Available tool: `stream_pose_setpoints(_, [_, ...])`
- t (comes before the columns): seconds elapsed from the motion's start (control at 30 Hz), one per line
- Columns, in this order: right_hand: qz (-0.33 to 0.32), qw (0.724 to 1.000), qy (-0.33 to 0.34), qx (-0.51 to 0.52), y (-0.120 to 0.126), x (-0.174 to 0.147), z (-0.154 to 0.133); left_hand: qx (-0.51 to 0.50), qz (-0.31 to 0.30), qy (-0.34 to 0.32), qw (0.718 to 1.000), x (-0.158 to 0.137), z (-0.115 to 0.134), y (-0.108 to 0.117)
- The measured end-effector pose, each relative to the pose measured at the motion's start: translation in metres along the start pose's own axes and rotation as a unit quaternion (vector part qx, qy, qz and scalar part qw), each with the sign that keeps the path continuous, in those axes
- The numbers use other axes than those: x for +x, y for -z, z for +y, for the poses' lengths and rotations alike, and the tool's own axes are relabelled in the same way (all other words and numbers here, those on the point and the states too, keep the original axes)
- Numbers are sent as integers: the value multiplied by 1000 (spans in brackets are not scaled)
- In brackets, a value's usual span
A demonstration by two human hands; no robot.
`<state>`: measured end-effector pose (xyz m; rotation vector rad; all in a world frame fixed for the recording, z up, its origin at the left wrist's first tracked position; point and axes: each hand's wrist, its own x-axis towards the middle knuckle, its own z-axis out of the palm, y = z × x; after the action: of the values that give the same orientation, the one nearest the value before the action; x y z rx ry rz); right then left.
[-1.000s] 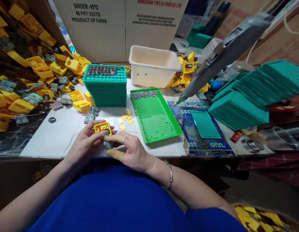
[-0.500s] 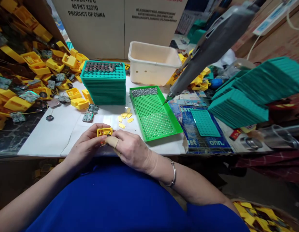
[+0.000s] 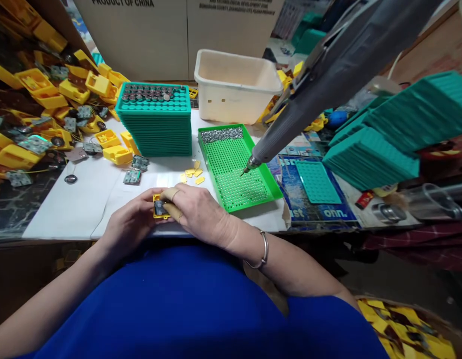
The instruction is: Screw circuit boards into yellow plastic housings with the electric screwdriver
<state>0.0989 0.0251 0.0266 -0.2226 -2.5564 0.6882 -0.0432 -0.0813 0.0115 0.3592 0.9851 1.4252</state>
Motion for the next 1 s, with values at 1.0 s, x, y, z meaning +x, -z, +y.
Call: stream_pose_setpoints(1.0, [349, 913, -108, 183, 145, -17, 124, 80, -38, 80, 993, 23, -9, -27])
